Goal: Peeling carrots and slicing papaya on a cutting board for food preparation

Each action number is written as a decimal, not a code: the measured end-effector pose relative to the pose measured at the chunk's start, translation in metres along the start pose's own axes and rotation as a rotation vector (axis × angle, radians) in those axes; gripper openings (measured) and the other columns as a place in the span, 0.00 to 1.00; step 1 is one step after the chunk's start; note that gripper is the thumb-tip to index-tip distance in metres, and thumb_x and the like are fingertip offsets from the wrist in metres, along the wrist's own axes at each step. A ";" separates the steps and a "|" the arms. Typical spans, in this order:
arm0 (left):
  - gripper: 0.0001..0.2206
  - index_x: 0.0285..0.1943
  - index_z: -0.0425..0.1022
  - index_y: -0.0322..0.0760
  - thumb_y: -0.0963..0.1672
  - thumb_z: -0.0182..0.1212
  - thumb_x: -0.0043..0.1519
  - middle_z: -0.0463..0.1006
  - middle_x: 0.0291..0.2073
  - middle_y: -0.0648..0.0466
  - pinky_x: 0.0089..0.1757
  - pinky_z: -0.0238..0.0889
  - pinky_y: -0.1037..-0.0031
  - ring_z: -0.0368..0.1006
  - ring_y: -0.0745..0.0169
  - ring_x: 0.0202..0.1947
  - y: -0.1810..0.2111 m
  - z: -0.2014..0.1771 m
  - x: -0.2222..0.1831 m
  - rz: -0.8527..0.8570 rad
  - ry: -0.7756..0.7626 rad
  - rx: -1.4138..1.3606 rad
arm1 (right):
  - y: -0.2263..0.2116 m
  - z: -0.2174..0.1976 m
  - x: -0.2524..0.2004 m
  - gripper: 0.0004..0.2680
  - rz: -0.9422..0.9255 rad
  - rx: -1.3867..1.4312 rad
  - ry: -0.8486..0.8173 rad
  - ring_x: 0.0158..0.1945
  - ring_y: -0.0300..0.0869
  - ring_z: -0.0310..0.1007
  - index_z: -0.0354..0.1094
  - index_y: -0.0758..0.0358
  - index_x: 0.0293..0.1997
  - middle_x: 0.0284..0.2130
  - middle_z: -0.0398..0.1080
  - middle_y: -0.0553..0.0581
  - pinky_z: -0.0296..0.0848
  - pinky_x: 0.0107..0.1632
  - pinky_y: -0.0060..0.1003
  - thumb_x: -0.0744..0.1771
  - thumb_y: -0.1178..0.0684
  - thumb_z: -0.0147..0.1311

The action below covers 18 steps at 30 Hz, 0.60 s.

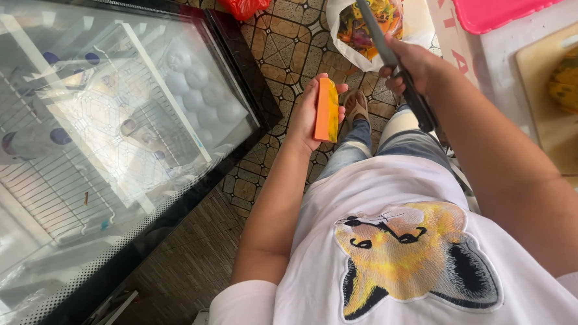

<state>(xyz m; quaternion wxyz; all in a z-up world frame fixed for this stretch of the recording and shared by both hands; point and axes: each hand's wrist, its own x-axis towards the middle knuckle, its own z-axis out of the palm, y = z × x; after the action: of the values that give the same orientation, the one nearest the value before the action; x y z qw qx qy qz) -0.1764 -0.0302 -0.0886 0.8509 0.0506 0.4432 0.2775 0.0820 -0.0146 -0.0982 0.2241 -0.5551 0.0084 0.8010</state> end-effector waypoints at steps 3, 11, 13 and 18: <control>0.15 0.56 0.70 0.51 0.55 0.50 0.69 0.79 0.50 0.45 0.32 0.72 0.67 0.74 0.50 0.28 0.006 0.004 0.008 -0.050 -0.005 -0.057 | -0.016 -0.006 -0.004 0.15 -0.058 -0.076 -0.019 0.15 0.28 0.49 0.53 0.48 0.47 0.21 0.58 0.44 0.52 0.14 0.22 0.75 0.31 0.32; 0.32 0.67 0.53 0.61 0.66 0.45 0.57 0.74 0.44 0.41 0.38 0.65 0.57 0.72 0.48 0.35 0.007 0.010 0.040 -0.040 0.061 -0.152 | 0.014 0.059 -0.096 0.21 -0.554 -0.850 0.025 0.36 0.42 0.59 0.53 0.47 0.74 0.53 0.69 0.64 0.61 0.37 0.36 0.70 0.40 0.38; 0.52 0.81 0.34 0.70 0.74 0.41 0.46 0.68 0.51 0.33 0.48 0.60 0.43 0.70 0.42 0.44 0.004 0.006 0.052 -0.007 0.031 -0.236 | 0.042 0.055 -0.100 0.26 -0.795 -1.005 -0.124 0.53 0.51 0.72 0.54 0.53 0.74 0.61 0.68 0.62 0.68 0.55 0.45 0.68 0.34 0.42; 0.20 0.52 0.74 0.56 0.61 0.47 0.65 0.78 0.37 0.52 0.30 0.68 0.64 0.73 0.50 0.27 0.006 0.007 0.088 -0.186 0.148 -0.038 | 0.069 0.054 -0.116 0.25 -1.026 -1.258 0.037 0.46 0.57 0.76 0.47 0.46 0.78 0.51 0.72 0.62 0.72 0.43 0.45 0.70 0.36 0.43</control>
<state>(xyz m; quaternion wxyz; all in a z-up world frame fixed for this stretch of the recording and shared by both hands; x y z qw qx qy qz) -0.1340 0.0217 -0.1461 0.8386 -0.0276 0.5024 0.2086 0.0419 -0.1033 0.0099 0.2092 -0.5251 -0.6951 0.4441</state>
